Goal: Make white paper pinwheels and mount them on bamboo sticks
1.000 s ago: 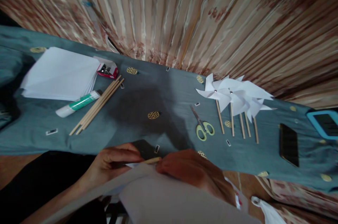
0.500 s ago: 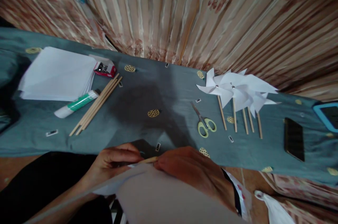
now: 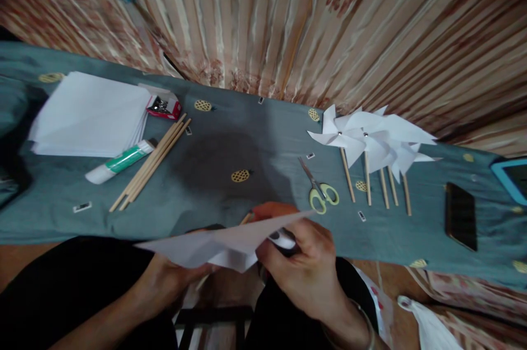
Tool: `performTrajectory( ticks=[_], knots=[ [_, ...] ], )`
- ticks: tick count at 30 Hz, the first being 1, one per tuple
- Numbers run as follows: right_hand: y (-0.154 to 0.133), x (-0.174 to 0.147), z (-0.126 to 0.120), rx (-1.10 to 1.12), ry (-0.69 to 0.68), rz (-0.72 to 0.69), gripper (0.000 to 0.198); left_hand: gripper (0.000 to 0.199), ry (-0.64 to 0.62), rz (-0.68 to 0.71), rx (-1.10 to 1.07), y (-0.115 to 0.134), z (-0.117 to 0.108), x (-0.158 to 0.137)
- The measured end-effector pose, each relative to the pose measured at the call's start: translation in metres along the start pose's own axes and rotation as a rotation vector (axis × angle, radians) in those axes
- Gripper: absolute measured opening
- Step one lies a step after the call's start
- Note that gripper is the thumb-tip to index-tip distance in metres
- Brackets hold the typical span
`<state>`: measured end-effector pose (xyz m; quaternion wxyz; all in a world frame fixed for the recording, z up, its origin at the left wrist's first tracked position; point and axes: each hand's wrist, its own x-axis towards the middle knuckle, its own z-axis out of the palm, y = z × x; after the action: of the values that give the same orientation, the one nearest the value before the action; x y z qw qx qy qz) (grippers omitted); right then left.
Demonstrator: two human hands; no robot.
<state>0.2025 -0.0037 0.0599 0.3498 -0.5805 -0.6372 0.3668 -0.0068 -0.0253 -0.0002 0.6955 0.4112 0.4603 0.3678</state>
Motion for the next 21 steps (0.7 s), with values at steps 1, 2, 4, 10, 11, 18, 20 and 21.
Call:
performTrajectory(
  ticks=[1,2,4,10,11,18,20,21],
  knots=[
    [0.001,0.005,0.003,0.043,0.002,0.014,0.018,0.009,0.022,-0.016,-0.018,-0.002,0.002,-0.001],
    [0.002,0.011,0.007,0.093,-0.012,0.052,0.018,0.009,0.039,-0.038,-0.03,-0.004,0.004,-0.003],
    [0.006,0.021,0.014,0.196,-0.057,0.147,0.016,0.01,0.077,-0.086,-0.031,-0.008,0.008,-0.006],
    [0.021,0.032,0.032,0.402,-0.227,0.285,0.017,0.019,0.233,-0.179,-0.058,-0.028,0.014,-0.021],
    [0.023,0.032,0.036,0.39,-0.25,0.291,0.017,0.021,0.258,-0.196,-0.065,-0.03,0.015,-0.025],
    [0.033,0.03,0.056,0.174,-0.407,0.251,0.021,0.023,0.386,-0.293,-0.201,-0.045,0.021,-0.043],
    [0.031,0.033,0.058,0.055,-0.433,0.214,0.022,0.025,0.405,-0.306,-0.239,-0.049,0.021,-0.043],
    [0.028,0.034,0.059,-0.012,-0.442,0.199,0.022,0.025,0.409,-0.311,-0.252,-0.051,0.021,-0.043]
  ],
)
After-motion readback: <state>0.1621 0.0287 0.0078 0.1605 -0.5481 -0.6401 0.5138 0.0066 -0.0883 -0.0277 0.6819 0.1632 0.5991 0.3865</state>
